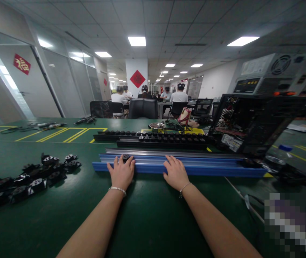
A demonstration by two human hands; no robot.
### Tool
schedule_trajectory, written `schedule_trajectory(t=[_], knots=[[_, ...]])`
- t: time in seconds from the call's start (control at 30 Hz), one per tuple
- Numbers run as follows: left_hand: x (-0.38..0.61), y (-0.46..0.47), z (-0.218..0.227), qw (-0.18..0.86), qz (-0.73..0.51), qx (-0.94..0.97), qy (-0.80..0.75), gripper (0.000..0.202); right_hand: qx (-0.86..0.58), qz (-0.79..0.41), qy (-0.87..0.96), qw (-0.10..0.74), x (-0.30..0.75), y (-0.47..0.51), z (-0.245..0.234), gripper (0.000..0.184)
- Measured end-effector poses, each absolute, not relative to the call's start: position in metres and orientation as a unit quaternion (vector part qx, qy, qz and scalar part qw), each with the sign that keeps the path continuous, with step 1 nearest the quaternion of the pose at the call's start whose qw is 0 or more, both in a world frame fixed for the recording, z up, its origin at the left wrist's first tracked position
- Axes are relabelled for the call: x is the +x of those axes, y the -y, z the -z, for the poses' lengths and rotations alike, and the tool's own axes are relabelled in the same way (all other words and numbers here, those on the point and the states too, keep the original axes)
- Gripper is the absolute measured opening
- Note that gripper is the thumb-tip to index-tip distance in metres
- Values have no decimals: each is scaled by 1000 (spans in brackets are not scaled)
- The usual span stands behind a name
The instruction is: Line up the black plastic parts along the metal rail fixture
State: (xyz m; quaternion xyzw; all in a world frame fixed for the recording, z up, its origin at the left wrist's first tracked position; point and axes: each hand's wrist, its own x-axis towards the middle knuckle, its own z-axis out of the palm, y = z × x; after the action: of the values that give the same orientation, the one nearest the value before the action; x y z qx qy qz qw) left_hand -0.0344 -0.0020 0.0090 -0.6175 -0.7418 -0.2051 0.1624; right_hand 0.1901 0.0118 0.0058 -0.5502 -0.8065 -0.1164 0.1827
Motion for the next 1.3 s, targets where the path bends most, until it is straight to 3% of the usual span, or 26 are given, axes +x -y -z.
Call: schedule_trajectory(t=[1.3], knots=[[-59,-8,-6,160,238,-584,760,40,-548,113,808,183,190,-12,-6,29]])
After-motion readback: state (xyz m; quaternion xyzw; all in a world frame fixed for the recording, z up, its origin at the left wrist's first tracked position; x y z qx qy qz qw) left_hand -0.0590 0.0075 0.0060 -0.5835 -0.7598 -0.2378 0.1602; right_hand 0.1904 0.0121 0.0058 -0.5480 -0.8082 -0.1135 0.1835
